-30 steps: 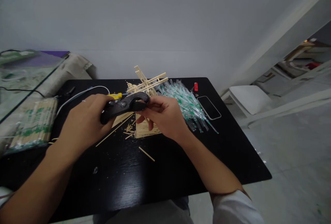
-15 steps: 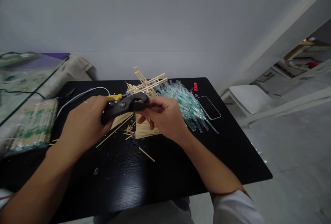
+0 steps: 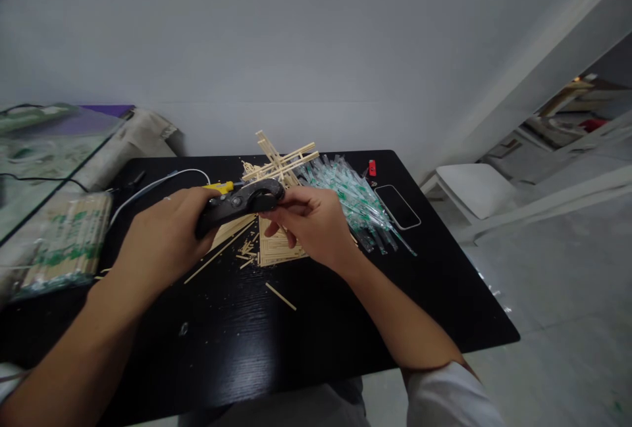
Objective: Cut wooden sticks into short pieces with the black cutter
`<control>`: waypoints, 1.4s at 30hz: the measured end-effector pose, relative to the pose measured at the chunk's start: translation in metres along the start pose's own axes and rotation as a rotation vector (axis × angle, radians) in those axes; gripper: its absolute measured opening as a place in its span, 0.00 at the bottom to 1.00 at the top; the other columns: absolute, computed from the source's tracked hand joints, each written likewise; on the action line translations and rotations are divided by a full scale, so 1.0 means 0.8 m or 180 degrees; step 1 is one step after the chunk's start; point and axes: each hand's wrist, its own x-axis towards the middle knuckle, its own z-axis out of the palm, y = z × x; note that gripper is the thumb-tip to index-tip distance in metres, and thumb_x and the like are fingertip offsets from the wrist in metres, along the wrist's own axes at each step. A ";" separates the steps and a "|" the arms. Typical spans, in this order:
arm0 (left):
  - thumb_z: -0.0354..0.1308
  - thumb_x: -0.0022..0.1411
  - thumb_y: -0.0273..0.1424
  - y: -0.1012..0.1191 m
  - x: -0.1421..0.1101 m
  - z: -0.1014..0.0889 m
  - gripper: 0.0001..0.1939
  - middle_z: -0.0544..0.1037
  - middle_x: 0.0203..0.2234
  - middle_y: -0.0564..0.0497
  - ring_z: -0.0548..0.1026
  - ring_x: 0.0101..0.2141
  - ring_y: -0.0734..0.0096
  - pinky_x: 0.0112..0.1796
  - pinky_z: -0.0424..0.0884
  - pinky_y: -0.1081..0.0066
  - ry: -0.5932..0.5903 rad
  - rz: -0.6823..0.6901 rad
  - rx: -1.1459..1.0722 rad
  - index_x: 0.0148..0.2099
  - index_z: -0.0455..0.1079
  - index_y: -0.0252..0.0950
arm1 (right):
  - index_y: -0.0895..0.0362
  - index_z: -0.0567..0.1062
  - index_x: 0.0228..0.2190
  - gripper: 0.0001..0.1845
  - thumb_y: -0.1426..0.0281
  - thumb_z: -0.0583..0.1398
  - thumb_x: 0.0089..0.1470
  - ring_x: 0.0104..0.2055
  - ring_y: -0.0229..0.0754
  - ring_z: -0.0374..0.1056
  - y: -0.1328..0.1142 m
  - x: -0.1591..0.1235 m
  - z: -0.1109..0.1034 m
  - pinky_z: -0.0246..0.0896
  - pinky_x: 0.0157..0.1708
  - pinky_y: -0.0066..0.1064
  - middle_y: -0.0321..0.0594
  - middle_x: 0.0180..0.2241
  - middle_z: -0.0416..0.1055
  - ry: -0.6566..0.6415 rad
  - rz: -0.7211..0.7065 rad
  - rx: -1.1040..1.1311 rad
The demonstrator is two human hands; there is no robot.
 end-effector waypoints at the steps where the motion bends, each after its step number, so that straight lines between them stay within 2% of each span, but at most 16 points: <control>1: 0.57 0.62 0.31 0.000 0.001 -0.001 0.17 0.79 0.44 0.39 0.78 0.44 0.49 0.41 0.72 0.59 0.0042 0.0036 0.0025 0.53 0.68 0.35 | 0.58 0.81 0.28 0.10 0.63 0.70 0.51 0.14 0.30 0.62 0.000 0.000 0.000 0.56 0.12 0.23 0.36 0.20 0.77 -0.0002 0.0003 0.0010; 7: 0.57 0.60 0.29 0.002 0.002 -0.003 0.17 0.78 0.42 0.39 0.77 0.43 0.48 0.42 0.72 0.57 0.0073 0.0076 0.0119 0.52 0.68 0.35 | 0.57 0.81 0.28 0.10 0.63 0.69 0.53 0.14 0.29 0.61 -0.002 0.000 0.000 0.56 0.12 0.23 0.36 0.20 0.77 -0.0032 -0.0012 -0.0023; 14: 0.56 0.62 0.30 -0.001 0.000 0.002 0.19 0.80 0.47 0.40 0.79 0.44 0.50 0.41 0.73 0.59 -0.0089 0.0023 0.0011 0.55 0.66 0.37 | 0.58 0.82 0.30 0.14 0.59 0.71 0.50 0.14 0.29 0.61 -0.002 0.001 0.000 0.55 0.11 0.23 0.36 0.20 0.76 -0.0047 0.0001 0.0002; 22: 0.56 0.61 0.30 0.002 0.003 -0.001 0.17 0.79 0.42 0.38 0.78 0.43 0.48 0.42 0.73 0.58 0.0121 0.0162 0.0164 0.53 0.68 0.34 | 0.58 0.82 0.29 0.12 0.61 0.69 0.54 0.17 0.31 0.65 0.002 0.000 -0.002 0.58 0.13 0.24 0.38 0.22 0.77 -0.0055 -0.0023 -0.0031; 26: 0.56 0.62 0.31 0.002 0.002 0.000 0.18 0.80 0.43 0.39 0.79 0.43 0.49 0.42 0.73 0.58 0.0024 0.0090 0.0128 0.54 0.67 0.35 | 0.57 0.83 0.29 0.12 0.61 0.70 0.52 0.17 0.31 0.64 0.002 0.000 -0.002 0.57 0.13 0.24 0.38 0.22 0.77 -0.0053 0.0000 -0.0015; 30: 0.55 0.63 0.31 0.000 -0.001 0.000 0.18 0.80 0.45 0.39 0.80 0.41 0.49 0.38 0.73 0.59 -0.0179 0.0038 0.0161 0.55 0.66 0.36 | 0.58 0.83 0.30 0.08 0.65 0.69 0.52 0.14 0.29 0.59 0.000 0.002 -0.001 0.52 0.12 0.23 0.36 0.20 0.76 -0.0062 0.0055 0.0019; 33: 0.55 0.64 0.32 0.000 -0.002 0.000 0.17 0.81 0.44 0.39 0.80 0.41 0.49 0.36 0.73 0.60 -0.0145 0.0065 0.0222 0.55 0.66 0.35 | 0.58 0.83 0.29 0.08 0.65 0.69 0.52 0.14 0.28 0.60 0.001 0.003 -0.001 0.52 0.12 0.22 0.36 0.20 0.76 -0.0091 0.0030 0.0058; 37: 0.56 0.63 0.32 0.002 -0.001 -0.002 0.17 0.80 0.43 0.39 0.79 0.41 0.48 0.39 0.74 0.59 0.0004 0.0098 0.0250 0.54 0.67 0.34 | 0.58 0.83 0.30 0.11 0.62 0.69 0.54 0.17 0.31 0.65 0.004 0.003 -0.001 0.55 0.12 0.22 0.38 0.22 0.78 -0.0136 -0.0091 0.0041; 42: 0.57 0.62 0.32 0.002 -0.001 -0.001 0.19 0.80 0.45 0.38 0.79 0.44 0.47 0.42 0.74 0.57 -0.0044 0.0061 0.0106 0.55 0.68 0.34 | 0.58 0.82 0.29 0.13 0.60 0.68 0.54 0.14 0.29 0.60 0.002 0.002 -0.002 0.54 0.12 0.22 0.37 0.21 0.77 -0.0135 -0.0066 -0.0031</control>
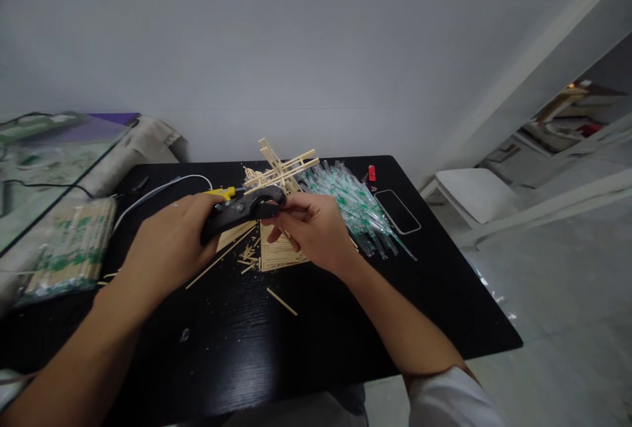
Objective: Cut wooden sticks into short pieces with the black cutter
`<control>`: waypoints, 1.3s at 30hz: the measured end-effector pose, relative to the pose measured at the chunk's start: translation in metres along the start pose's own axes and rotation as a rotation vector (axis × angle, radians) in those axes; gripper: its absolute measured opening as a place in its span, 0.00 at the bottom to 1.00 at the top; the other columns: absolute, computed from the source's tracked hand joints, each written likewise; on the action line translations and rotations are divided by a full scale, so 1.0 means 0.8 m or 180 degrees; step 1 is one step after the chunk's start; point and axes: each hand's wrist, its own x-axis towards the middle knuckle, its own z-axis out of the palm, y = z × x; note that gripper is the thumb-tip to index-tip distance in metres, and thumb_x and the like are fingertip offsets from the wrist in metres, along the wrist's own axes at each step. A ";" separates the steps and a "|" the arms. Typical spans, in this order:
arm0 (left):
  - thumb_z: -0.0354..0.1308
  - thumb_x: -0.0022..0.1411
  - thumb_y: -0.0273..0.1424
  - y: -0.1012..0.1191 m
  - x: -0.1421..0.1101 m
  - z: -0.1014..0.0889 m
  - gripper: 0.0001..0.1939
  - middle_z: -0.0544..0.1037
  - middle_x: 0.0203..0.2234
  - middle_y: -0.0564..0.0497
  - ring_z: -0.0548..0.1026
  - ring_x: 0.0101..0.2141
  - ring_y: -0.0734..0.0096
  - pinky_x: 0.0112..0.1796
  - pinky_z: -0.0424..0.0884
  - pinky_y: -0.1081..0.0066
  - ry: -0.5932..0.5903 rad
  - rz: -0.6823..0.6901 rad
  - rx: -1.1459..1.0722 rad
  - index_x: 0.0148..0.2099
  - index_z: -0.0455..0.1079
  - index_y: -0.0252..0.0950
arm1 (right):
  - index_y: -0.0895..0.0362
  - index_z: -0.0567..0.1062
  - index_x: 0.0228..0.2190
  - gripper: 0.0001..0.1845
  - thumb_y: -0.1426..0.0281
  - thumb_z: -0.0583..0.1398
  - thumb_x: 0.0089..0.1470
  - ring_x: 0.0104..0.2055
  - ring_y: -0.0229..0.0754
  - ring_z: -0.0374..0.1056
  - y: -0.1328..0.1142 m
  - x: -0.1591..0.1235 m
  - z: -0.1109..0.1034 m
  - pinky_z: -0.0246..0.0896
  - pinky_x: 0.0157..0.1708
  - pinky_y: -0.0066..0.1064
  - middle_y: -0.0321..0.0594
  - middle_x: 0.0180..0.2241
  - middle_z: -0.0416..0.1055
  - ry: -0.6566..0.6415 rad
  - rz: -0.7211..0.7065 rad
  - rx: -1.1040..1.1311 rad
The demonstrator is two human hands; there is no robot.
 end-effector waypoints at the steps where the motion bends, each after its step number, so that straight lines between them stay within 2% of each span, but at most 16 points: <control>1: 0.57 0.62 0.32 0.000 0.000 0.000 0.19 0.80 0.46 0.38 0.79 0.44 0.47 0.41 0.73 0.58 -0.0037 -0.0029 -0.0057 0.55 0.68 0.34 | 0.58 0.82 0.29 0.12 0.61 0.68 0.54 0.14 0.28 0.60 0.000 0.000 0.000 0.53 0.12 0.21 0.37 0.21 0.77 0.0003 0.0008 0.0012; 4: 0.57 0.61 0.31 -0.002 0.001 0.000 0.19 0.81 0.43 0.41 0.80 0.40 0.50 0.38 0.72 0.61 -0.0166 -0.0176 -0.0431 0.54 0.69 0.35 | 0.58 0.82 0.29 0.10 0.63 0.69 0.53 0.13 0.27 0.59 0.000 0.000 0.002 0.52 0.11 0.21 0.36 0.20 0.77 0.0028 0.0070 0.0078; 6: 0.58 0.61 0.32 -0.002 0.003 -0.003 0.14 0.81 0.37 0.45 0.78 0.34 0.57 0.35 0.70 0.64 -0.0198 -0.0328 -0.1061 0.49 0.72 0.36 | 0.58 0.81 0.29 0.10 0.64 0.70 0.52 0.15 0.29 0.63 0.001 0.000 0.004 0.54 0.11 0.21 0.36 0.22 0.77 0.0070 0.0071 0.0177; 9: 0.62 0.62 0.36 -0.003 0.007 -0.007 0.08 0.74 0.24 0.54 0.71 0.25 0.70 0.28 0.65 0.71 -0.0140 -0.0822 -0.2721 0.39 0.73 0.37 | 0.57 0.80 0.37 0.11 0.65 0.69 0.54 0.21 0.34 0.72 0.004 0.000 0.006 0.56 0.12 0.22 0.38 0.27 0.79 0.0083 -0.0004 0.0279; 12: 0.65 0.61 0.37 -0.002 0.012 -0.011 0.12 0.63 0.18 0.58 0.60 0.19 0.79 0.21 0.57 0.77 -0.0269 -0.1322 -0.4830 0.32 0.68 0.36 | 0.54 0.76 0.50 0.15 0.67 0.64 0.61 0.23 0.34 0.74 0.006 -0.002 0.008 0.58 0.14 0.22 0.37 0.33 0.79 -0.0074 -0.0127 0.0116; 14: 0.65 0.61 0.34 -0.001 0.015 -0.011 0.14 0.59 0.18 0.60 0.56 0.18 0.82 0.18 0.55 0.79 -0.0433 -0.1540 -0.5915 0.29 0.64 0.35 | 0.53 0.77 0.48 0.11 0.68 0.60 0.65 0.24 0.33 0.73 0.006 -0.004 0.010 0.62 0.18 0.23 0.36 0.35 0.79 -0.0210 -0.0337 -0.0192; 17: 0.64 0.61 0.29 0.003 0.021 -0.009 0.14 0.58 0.18 0.60 0.55 0.17 0.84 0.17 0.56 0.81 -0.0507 -0.1880 -0.6716 0.27 0.64 0.34 | 0.55 0.80 0.39 0.11 0.73 0.56 0.66 0.30 0.33 0.74 0.006 -0.008 0.017 0.69 0.30 0.27 0.38 0.36 0.79 -0.0369 -0.0780 -0.0749; 21: 0.64 0.61 0.27 0.011 0.025 -0.005 0.12 0.58 0.18 0.60 0.57 0.17 0.84 0.16 0.59 0.82 -0.0457 -0.2050 -0.7058 0.28 0.65 0.33 | 0.54 0.78 0.43 0.12 0.77 0.56 0.65 0.40 0.38 0.75 0.007 -0.015 0.032 0.72 0.43 0.32 0.39 0.39 0.79 -0.0367 -0.1442 -0.1062; 25: 0.64 0.61 0.27 0.023 0.022 -0.002 0.14 0.58 0.18 0.60 0.57 0.17 0.84 0.16 0.60 0.82 -0.0460 -0.2076 -0.7130 0.27 0.64 0.33 | 0.53 0.76 0.50 0.14 0.73 0.63 0.63 0.43 0.40 0.75 0.013 -0.024 0.044 0.73 0.47 0.33 0.41 0.43 0.77 -0.0086 -0.2017 -0.1394; 29: 0.63 0.63 0.30 0.040 0.016 0.003 0.17 0.58 0.17 0.60 0.58 0.17 0.84 0.17 0.61 0.81 -0.0622 -0.2296 -0.7220 0.25 0.62 0.33 | 0.53 0.77 0.49 0.13 0.75 0.63 0.63 0.45 0.39 0.76 0.015 -0.030 0.045 0.74 0.48 0.31 0.40 0.43 0.77 0.0077 -0.2402 -0.1578; 32: 0.64 0.63 0.32 0.052 0.012 0.011 0.17 0.59 0.18 0.59 0.59 0.17 0.83 0.18 0.62 0.81 -0.0628 -0.2406 -0.7177 0.25 0.62 0.34 | 0.53 0.78 0.46 0.12 0.78 0.62 0.63 0.44 0.40 0.76 0.014 -0.031 0.041 0.75 0.46 0.33 0.40 0.41 0.77 0.0176 -0.2467 -0.1493; 35: 0.65 0.62 0.35 0.059 0.011 0.020 0.18 0.59 0.18 0.59 0.57 0.17 0.83 0.18 0.58 0.80 -0.0753 -0.2263 -0.6955 0.26 0.62 0.34 | 0.52 0.78 0.45 0.14 0.80 0.61 0.62 0.45 0.41 0.76 0.010 -0.030 0.036 0.74 0.48 0.37 0.40 0.42 0.77 0.0644 -0.2511 -0.1334; 37: 0.65 0.62 0.36 0.059 0.013 0.023 0.18 0.58 0.18 0.59 0.56 0.18 0.83 0.18 0.55 0.80 -0.0776 -0.2157 -0.6835 0.26 0.62 0.34 | 0.52 0.78 0.43 0.13 0.81 0.60 0.63 0.47 0.43 0.76 0.006 -0.027 0.033 0.73 0.50 0.39 0.40 0.42 0.77 0.0914 -0.2358 -0.1120; 39: 0.66 0.61 0.37 0.056 0.015 0.023 0.19 0.57 0.18 0.60 0.55 0.18 0.82 0.18 0.54 0.79 -0.0771 -0.2111 -0.6765 0.26 0.61 0.35 | 0.53 0.77 0.41 0.12 0.79 0.57 0.65 0.46 0.42 0.76 0.001 -0.024 0.032 0.73 0.49 0.38 0.39 0.41 0.78 0.1009 -0.2021 -0.0979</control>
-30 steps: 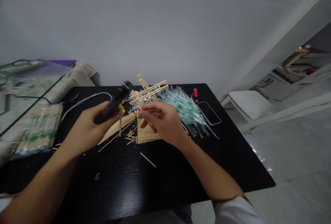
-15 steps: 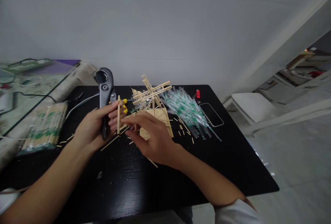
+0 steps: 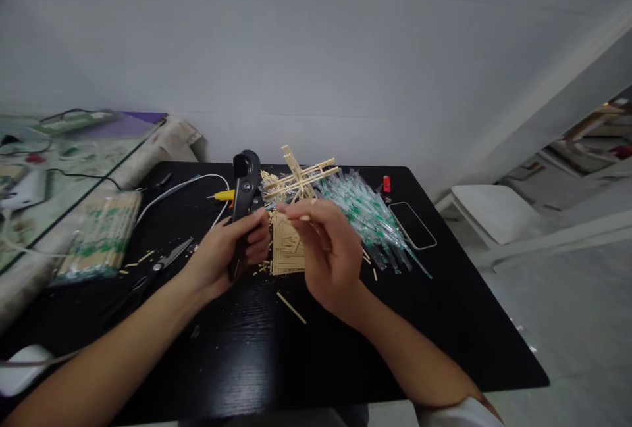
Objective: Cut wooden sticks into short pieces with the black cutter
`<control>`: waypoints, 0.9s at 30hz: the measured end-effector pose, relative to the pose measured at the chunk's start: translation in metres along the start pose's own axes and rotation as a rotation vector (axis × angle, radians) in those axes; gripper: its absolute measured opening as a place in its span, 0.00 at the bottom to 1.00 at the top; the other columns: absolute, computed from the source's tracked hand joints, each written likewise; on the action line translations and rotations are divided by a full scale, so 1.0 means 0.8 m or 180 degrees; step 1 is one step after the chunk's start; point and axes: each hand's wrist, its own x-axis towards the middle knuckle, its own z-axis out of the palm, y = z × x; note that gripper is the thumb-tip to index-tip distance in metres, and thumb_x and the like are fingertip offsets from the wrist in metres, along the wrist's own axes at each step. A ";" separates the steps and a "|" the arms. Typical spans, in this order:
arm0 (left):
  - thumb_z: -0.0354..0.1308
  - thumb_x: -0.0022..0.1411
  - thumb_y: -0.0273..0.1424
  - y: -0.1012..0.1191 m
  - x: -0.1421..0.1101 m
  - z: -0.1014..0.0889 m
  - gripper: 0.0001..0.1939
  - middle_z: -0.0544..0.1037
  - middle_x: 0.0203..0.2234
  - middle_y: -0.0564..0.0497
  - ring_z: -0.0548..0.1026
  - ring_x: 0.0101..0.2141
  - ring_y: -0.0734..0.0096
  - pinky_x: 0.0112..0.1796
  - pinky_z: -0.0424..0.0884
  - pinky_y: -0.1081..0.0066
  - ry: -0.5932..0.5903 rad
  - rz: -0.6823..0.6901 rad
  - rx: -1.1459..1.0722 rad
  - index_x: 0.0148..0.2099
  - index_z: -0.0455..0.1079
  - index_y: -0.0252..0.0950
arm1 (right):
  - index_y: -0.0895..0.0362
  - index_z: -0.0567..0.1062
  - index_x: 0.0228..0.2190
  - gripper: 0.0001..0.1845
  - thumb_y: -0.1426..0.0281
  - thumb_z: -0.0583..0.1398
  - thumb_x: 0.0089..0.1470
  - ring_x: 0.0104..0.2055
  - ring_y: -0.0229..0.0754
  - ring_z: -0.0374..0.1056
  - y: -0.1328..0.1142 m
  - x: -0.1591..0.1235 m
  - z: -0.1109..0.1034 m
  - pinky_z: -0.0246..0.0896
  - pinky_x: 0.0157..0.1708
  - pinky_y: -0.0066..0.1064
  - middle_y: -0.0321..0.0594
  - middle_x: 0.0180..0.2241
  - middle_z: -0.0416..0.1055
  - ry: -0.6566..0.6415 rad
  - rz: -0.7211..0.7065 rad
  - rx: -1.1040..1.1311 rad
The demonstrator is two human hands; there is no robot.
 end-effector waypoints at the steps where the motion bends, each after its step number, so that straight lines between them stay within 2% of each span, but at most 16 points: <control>1: 0.66 0.60 0.38 0.002 0.000 -0.001 0.20 0.57 0.18 0.60 0.54 0.18 0.82 0.19 0.53 0.78 -0.0008 0.0014 0.0041 0.26 0.60 0.35 | 0.53 0.77 0.41 0.11 0.78 0.56 0.66 0.43 0.41 0.76 0.000 0.003 0.000 0.73 0.46 0.37 0.38 0.39 0.78 -0.0030 0.0187 0.0004; 3: 0.66 0.60 0.39 0.009 -0.002 -0.004 0.21 0.56 0.18 0.60 0.54 0.18 0.81 0.19 0.53 0.77 -0.0043 0.0094 0.0222 0.26 0.60 0.36 | 0.53 0.77 0.40 0.10 0.75 0.56 0.67 0.37 0.39 0.75 0.001 0.007 -0.001 0.73 0.41 0.33 0.37 0.33 0.77 -0.0171 0.0541 -0.0027; 5: 0.66 0.60 0.39 0.017 -0.005 -0.009 0.18 0.57 0.18 0.60 0.55 0.19 0.80 0.21 0.54 0.76 -0.0080 0.0297 0.0707 0.27 0.62 0.36 | 0.53 0.78 0.41 0.10 0.71 0.56 0.67 0.31 0.37 0.72 0.003 0.009 -0.002 0.71 0.35 0.31 0.35 0.30 0.74 -0.0331 0.0830 -0.0047; 7: 0.65 0.61 0.39 0.027 -0.010 -0.016 0.14 0.61 0.19 0.59 0.59 0.21 0.77 0.24 0.57 0.75 -0.0031 0.0669 0.1578 0.32 0.68 0.37 | 0.53 0.79 0.43 0.10 0.69 0.56 0.67 0.31 0.38 0.71 0.005 0.011 -0.003 0.70 0.33 0.31 0.36 0.31 0.75 -0.0438 0.0996 -0.0116; 9: 0.64 0.63 0.39 0.039 -0.014 -0.023 0.11 0.70 0.25 0.56 0.66 0.26 0.74 0.30 0.62 0.73 0.0142 0.1195 0.2732 0.36 0.72 0.37 | 0.53 0.80 0.42 0.10 0.69 0.57 0.66 0.35 0.40 0.72 0.006 0.012 -0.005 0.70 0.35 0.32 0.39 0.36 0.77 -0.0456 0.0995 -0.0193; 11: 0.61 0.64 0.39 0.050 -0.017 -0.030 0.10 0.76 0.30 0.54 0.71 0.31 0.69 0.34 0.64 0.72 0.0136 0.1542 0.3674 0.38 0.74 0.37 | 0.53 0.81 0.42 0.10 0.69 0.59 0.65 0.37 0.41 0.73 0.007 0.013 -0.006 0.71 0.38 0.34 0.40 0.39 0.78 -0.0424 0.0947 -0.0228; 14: 0.58 0.66 0.38 0.063 -0.021 -0.036 0.11 0.79 0.34 0.51 0.74 0.34 0.65 0.37 0.65 0.69 0.0383 0.1836 0.4657 0.45 0.74 0.38 | 0.53 0.82 0.42 0.09 0.68 0.60 0.64 0.30 0.38 0.71 0.008 0.014 -0.008 0.70 0.32 0.32 0.40 0.37 0.78 -0.0402 0.1031 -0.0135; 17: 0.58 0.64 0.36 0.065 -0.021 -0.040 0.13 0.80 0.38 0.47 0.76 0.37 0.59 0.39 0.67 0.66 0.0619 0.1913 0.5203 0.48 0.73 0.37 | 0.53 0.82 0.41 0.08 0.68 0.62 0.63 0.24 0.34 0.68 0.010 0.014 -0.007 0.68 0.25 0.29 0.38 0.34 0.77 -0.0407 0.1177 0.0075; 21: 0.57 0.63 0.35 0.057 -0.017 -0.043 0.16 0.79 0.43 0.43 0.77 0.43 0.53 0.44 0.70 0.61 0.0585 0.1957 0.5577 0.52 0.70 0.36 | 0.55 0.81 0.35 0.06 0.68 0.63 0.61 0.21 0.33 0.68 0.010 0.014 -0.005 0.67 0.22 0.27 0.37 0.29 0.77 -0.0363 0.1299 0.0263; 27: 0.57 0.62 0.32 0.042 -0.015 -0.041 0.18 0.79 0.48 0.40 0.77 0.48 0.49 0.48 0.71 0.56 0.0619 0.2012 0.5870 0.55 0.68 0.37 | 0.56 0.77 0.26 0.10 0.70 0.63 0.61 0.22 0.35 0.72 0.009 0.017 -0.006 0.71 0.24 0.27 0.35 0.23 0.77 -0.0545 0.1597 0.0434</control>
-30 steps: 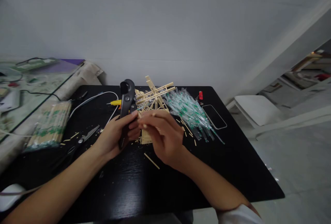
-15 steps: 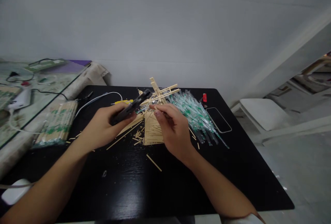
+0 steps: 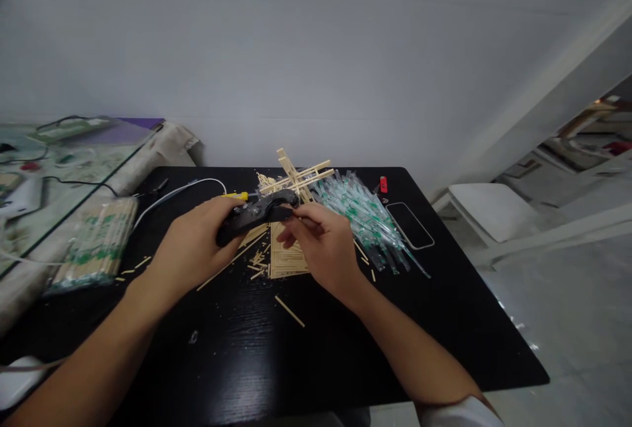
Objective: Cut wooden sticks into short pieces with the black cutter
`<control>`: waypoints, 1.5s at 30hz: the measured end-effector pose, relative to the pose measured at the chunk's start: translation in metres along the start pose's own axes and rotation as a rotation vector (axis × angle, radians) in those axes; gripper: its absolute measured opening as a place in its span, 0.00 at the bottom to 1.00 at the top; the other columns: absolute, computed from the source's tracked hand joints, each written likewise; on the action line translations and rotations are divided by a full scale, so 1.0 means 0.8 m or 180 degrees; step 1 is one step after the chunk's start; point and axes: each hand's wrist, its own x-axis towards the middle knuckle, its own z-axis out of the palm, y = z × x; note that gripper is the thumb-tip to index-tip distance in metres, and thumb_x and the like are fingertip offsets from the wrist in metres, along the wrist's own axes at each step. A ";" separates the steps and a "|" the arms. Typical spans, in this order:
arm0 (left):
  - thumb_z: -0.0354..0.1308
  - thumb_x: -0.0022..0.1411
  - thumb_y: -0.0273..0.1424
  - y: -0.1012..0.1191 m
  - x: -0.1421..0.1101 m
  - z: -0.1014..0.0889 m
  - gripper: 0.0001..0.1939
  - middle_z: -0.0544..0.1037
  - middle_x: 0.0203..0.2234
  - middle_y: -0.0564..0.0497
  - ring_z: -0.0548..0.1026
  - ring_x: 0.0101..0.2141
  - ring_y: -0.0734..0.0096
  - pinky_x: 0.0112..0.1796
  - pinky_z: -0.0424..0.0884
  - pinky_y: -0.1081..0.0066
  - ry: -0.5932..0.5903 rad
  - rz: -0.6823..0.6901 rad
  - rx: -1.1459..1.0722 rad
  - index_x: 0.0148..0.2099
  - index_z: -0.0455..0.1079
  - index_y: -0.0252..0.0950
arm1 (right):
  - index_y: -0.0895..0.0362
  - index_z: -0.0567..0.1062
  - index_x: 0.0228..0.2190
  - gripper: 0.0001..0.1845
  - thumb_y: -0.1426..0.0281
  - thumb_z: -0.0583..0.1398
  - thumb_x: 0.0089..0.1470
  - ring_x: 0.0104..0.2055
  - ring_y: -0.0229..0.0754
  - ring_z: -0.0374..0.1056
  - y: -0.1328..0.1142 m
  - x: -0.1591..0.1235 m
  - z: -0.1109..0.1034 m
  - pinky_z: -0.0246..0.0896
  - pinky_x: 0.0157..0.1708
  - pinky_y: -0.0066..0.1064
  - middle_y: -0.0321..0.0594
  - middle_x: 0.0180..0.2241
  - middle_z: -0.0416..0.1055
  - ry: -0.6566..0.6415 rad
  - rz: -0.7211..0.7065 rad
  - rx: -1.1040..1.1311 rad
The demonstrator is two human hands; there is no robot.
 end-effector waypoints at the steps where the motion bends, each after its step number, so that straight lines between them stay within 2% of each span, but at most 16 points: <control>1: 0.57 0.62 0.32 0.001 -0.001 0.001 0.18 0.78 0.48 0.40 0.77 0.48 0.48 0.48 0.72 0.55 -0.0015 -0.0002 0.0039 0.55 0.68 0.38 | 0.56 0.77 0.26 0.10 0.69 0.63 0.61 0.23 0.36 0.73 0.001 0.000 0.000 0.71 0.25 0.28 0.35 0.23 0.77 0.0009 0.0032 0.0036; 10: 0.57 0.61 0.32 0.004 -0.001 0.007 0.17 0.79 0.46 0.38 0.78 0.44 0.47 0.42 0.73 0.56 -0.0152 -0.0092 0.0148 0.53 0.67 0.37 | 0.55 0.77 0.28 0.11 0.62 0.66 0.58 0.22 0.39 0.75 0.004 0.002 -0.001 0.73 0.24 0.30 0.35 0.21 0.77 0.0089 0.0164 0.0127; 19: 0.57 0.60 0.31 0.006 0.000 0.008 0.16 0.80 0.44 0.37 0.79 0.42 0.46 0.39 0.72 0.57 -0.0257 -0.0122 0.0175 0.51 0.67 0.36 | 0.55 0.78 0.28 0.09 0.65 0.66 0.58 0.22 0.38 0.74 0.004 0.003 0.000 0.73 0.24 0.29 0.35 0.21 0.77 0.0018 0.0188 0.0176; 25: 0.57 0.61 0.30 0.010 0.002 0.010 0.11 0.80 0.40 0.41 0.79 0.40 0.52 0.36 0.70 0.63 -0.0280 -0.0193 0.0172 0.47 0.67 0.39 | 0.56 0.76 0.27 0.11 0.63 0.67 0.56 0.21 0.38 0.74 0.009 0.005 -0.001 0.74 0.24 0.30 0.34 0.19 0.75 0.0018 0.0292 0.0229; 30: 0.58 0.60 0.30 0.009 0.004 0.011 0.07 0.79 0.32 0.44 0.78 0.32 0.56 0.32 0.65 0.66 -0.0314 -0.0329 0.0058 0.43 0.69 0.38 | 0.56 0.77 0.27 0.10 0.65 0.66 0.56 0.21 0.38 0.73 0.014 0.006 0.000 0.74 0.25 0.31 0.34 0.19 0.75 -0.0031 0.0333 0.0288; 32: 0.59 0.62 0.32 0.007 0.006 0.012 0.04 0.78 0.29 0.47 0.76 0.29 0.60 0.31 0.63 0.67 -0.0252 -0.0365 -0.0296 0.39 0.70 0.38 | 0.56 0.78 0.28 0.08 0.65 0.67 0.56 0.23 0.38 0.74 0.015 0.006 0.001 0.75 0.27 0.32 0.36 0.21 0.77 -0.0010 0.0246 0.0231; 34: 0.57 0.65 0.36 0.006 0.009 0.015 0.08 0.76 0.25 0.49 0.74 0.27 0.64 0.30 0.62 0.69 -0.0236 -0.0421 -0.0995 0.34 0.70 0.38 | 0.55 0.81 0.31 0.06 0.66 0.68 0.55 0.28 0.40 0.76 0.016 0.006 0.001 0.75 0.31 0.33 0.38 0.27 0.80 0.0047 0.0052 0.0052; 37: 0.54 0.68 0.44 0.011 0.011 0.019 0.18 0.73 0.21 0.53 0.70 0.23 0.69 0.26 0.61 0.71 -0.0566 -0.0707 -0.2393 0.31 0.71 0.37 | 0.53 0.84 0.32 0.04 0.67 0.69 0.53 0.33 0.41 0.76 0.016 0.005 0.000 0.74 0.35 0.35 0.38 0.32 0.82 0.0077 -0.0110 -0.0226; 39: 0.56 0.67 0.44 0.017 0.011 0.021 0.17 0.73 0.21 0.53 0.68 0.22 0.71 0.25 0.60 0.71 -0.0730 -0.0894 -0.3019 0.34 0.72 0.36 | 0.52 0.84 0.32 0.04 0.66 0.70 0.52 0.33 0.41 0.76 0.015 0.005 -0.001 0.74 0.35 0.35 0.38 0.32 0.82 0.0056 -0.0007 -0.0084; 42: 0.60 0.64 0.41 0.027 0.008 0.023 0.13 0.72 0.23 0.54 0.66 0.24 0.74 0.27 0.60 0.72 -0.0615 -0.0867 -0.3227 0.34 0.72 0.36 | 0.53 0.82 0.32 0.05 0.66 0.69 0.53 0.31 0.39 0.75 0.014 0.005 -0.001 0.74 0.32 0.32 0.38 0.32 0.81 0.0100 0.0242 0.0413; 45: 0.61 0.64 0.40 0.033 0.004 0.025 0.14 0.71 0.24 0.55 0.67 0.27 0.74 0.30 0.61 0.71 -0.0604 -0.0703 -0.3334 0.31 0.68 0.36 | 0.55 0.80 0.31 0.07 0.65 0.68 0.55 0.26 0.35 0.71 0.013 0.006 -0.002 0.72 0.29 0.29 0.37 0.29 0.79 0.0159 0.0411 0.0638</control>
